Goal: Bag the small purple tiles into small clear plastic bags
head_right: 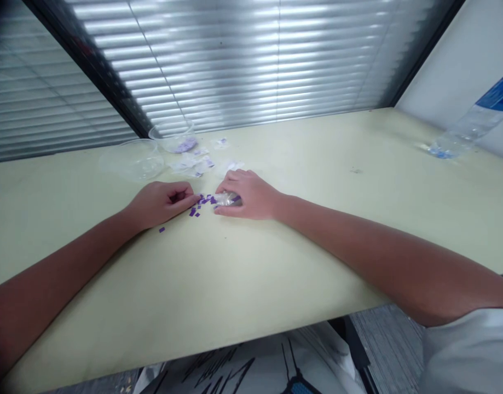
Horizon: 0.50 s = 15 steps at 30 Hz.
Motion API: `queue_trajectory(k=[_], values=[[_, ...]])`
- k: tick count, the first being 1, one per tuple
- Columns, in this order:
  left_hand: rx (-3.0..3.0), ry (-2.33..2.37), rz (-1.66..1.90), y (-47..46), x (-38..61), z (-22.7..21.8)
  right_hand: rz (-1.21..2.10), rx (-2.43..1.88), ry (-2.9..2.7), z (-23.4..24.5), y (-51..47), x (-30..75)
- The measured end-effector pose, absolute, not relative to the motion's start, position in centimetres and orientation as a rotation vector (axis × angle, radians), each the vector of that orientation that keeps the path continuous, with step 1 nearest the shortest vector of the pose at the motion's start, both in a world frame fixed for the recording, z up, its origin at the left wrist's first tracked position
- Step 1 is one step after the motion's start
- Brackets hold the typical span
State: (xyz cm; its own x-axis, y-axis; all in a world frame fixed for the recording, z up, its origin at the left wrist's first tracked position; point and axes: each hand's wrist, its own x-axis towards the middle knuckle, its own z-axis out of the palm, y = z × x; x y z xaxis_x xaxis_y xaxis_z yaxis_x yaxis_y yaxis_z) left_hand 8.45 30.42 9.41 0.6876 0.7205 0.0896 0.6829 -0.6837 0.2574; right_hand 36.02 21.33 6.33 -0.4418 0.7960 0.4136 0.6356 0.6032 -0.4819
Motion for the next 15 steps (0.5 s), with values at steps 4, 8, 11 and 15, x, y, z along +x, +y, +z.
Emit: queue_trajectory(k=[4, 8, 11, 15], values=[[2.693, 1.139, 0.266, 30.38, 8.52, 9.44, 0.346, -1.125, -2.212, 6.29, 21.34, 36.03], [2.691, 1.139, 0.26, 30.36, 8.54, 9.47, 0.342, -1.127, -2.215, 6.37, 21.29, 36.01], [2.684, 1.139, 0.267, 30.36, 8.54, 9.46, 0.338, -1.13, -2.215, 6.42, 21.26, 36.0], [2.684, 1.132, 0.272, 30.32, 8.55, 9.48, 0.338, -1.127, -2.215, 6.39, 21.28, 36.0]])
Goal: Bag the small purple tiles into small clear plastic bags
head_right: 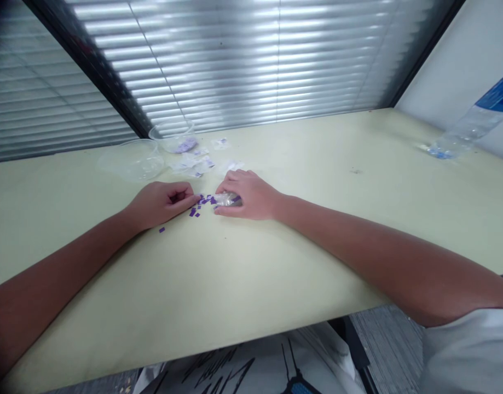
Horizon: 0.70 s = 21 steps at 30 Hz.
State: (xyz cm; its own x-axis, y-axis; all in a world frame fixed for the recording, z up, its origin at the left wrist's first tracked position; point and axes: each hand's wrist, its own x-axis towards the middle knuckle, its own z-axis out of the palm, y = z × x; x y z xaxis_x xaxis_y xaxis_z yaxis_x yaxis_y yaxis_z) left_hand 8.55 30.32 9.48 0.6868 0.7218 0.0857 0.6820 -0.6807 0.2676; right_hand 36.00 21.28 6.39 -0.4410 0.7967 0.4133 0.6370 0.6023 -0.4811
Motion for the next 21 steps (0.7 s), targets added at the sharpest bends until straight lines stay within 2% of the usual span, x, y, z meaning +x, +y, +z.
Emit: queue_trajectory(k=[21], values=[[2.701, 1.143, 0.243, 30.42, 8.46, 9.38, 0.332, -1.135, -2.212, 6.47, 21.11, 35.88]])
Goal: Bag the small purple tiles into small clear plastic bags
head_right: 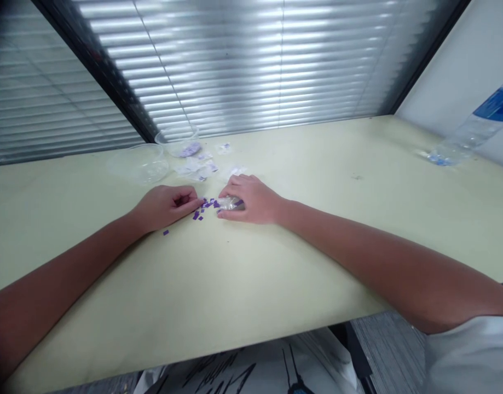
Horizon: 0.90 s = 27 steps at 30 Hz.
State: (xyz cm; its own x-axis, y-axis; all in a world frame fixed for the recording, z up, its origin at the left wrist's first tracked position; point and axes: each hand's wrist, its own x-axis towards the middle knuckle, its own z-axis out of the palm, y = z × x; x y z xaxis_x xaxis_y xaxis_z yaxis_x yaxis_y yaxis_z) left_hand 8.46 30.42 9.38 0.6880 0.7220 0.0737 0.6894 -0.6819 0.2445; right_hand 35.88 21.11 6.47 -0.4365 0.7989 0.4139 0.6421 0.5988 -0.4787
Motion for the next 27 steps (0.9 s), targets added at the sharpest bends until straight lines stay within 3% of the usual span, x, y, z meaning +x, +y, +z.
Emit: queue_trajectory(k=[27], values=[[2.679, 1.151, 0.246, 30.25, 8.55, 9.52, 0.348, -1.141, -2.213, 6.46, 21.12, 35.94]])
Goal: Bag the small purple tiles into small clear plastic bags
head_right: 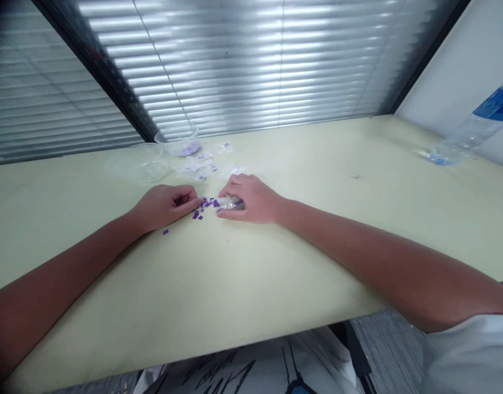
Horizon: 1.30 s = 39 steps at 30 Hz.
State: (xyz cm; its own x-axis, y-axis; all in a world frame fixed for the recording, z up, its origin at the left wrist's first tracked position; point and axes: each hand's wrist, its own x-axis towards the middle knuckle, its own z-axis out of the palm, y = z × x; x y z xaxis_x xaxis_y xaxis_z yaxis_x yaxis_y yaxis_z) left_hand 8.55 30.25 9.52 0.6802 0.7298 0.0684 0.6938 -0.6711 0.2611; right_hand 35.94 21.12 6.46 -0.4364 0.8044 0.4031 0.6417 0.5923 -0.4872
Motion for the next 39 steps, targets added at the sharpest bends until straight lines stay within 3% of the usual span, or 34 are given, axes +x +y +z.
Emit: queue_trajectory(k=[39], values=[[2.712, 1.143, 0.26, 30.41, 8.56, 9.42, 0.345, -1.15, -2.231, 6.9, 20.95, 36.03]])
